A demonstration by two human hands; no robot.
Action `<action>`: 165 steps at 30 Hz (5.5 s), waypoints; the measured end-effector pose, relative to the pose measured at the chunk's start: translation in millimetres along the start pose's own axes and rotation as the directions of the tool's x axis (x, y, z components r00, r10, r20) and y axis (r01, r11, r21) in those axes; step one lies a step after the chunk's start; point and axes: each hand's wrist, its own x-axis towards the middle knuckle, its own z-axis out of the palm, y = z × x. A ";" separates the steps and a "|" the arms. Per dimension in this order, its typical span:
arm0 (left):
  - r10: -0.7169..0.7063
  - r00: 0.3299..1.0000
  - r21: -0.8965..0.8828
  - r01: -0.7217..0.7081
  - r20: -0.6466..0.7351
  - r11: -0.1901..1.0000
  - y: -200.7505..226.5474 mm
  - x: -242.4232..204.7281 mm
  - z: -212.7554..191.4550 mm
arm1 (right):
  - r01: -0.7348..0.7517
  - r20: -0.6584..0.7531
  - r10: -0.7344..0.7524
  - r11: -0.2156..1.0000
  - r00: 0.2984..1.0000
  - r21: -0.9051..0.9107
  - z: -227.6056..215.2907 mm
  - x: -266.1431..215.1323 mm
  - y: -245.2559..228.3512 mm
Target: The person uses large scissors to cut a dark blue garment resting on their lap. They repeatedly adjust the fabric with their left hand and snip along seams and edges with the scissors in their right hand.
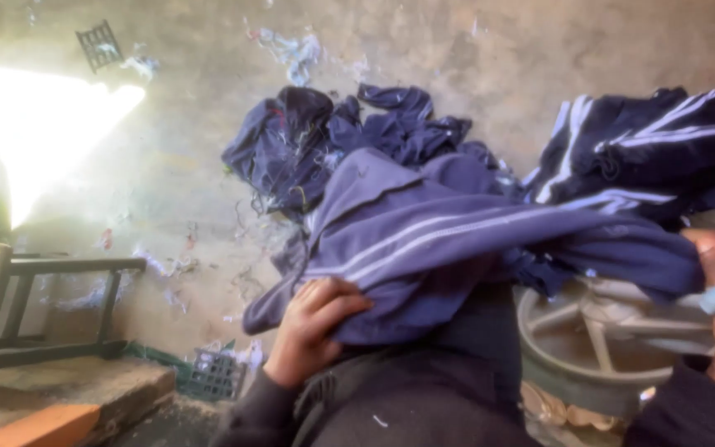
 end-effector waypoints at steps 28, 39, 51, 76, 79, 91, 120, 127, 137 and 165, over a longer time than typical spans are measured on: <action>-0.541 0.765 0.392 0.406 0.350 0.826 -68.2 14.8 136.4 | -0.405 0.594 0.046 0.773 0.803 0.488 284.9 -14.3 63.9; -0.770 0.542 -0.538 0.561 -0.336 0.629 -100.2 51.2 -18.8 | -0.469 0.617 0.086 0.732 0.783 0.494 272.4 -3.3 70.4; -0.340 0.934 -0.100 0.351 0.113 0.931 -35.6 -5.9 13.8 | -0.430 0.650 0.086 0.813 0.755 0.392 277.0 -7.2 65.9; -0.430 0.903 -0.083 0.428 -0.002 0.900 -37.1 -12.1 72.2 | -0.417 0.638 0.056 0.799 0.768 0.432 277.6 -10.0 72.0; -0.579 0.815 -0.258 0.559 -0.004 0.788 -32.9 -8.0 64.8 | -0.431 0.645 0.057 0.788 0.762 0.440 277.9 -10.0 73.5; -0.410 0.903 -0.118 0.425 0.132 0.898 -26.4 10.1 43.0 | -0.437 0.650 0.066 0.791 0.757 0.429 277.2 -9.7 68.0; -0.434 0.877 -0.132 0.415 -0.205 0.900 -19.8 -0.8 71.9 | -0.903 0.917 0.152 0.173 -0.369 -0.393 47.6 -30.3 47.2; -0.431 0.883 -0.094 0.420 -0.184 0.902 -17.5 -7.8 70.2 | -0.864 0.868 0.223 0.148 -0.444 -0.480 41.0 -30.2 59.9; -0.280 0.954 0.081 0.290 -0.111 0.954 -17.8 -11.0 64.7 | -0.638 0.764 -0.104 -0.485 -0.637 -0.598 23.9 -53.5 134.0; -0.467 0.878 0.194 0.479 -0.104 0.856 -69.4 -82.0 16.4 | -0.396 0.602 0.284 0.916 0.747 0.060 232.2 -75.8 74.5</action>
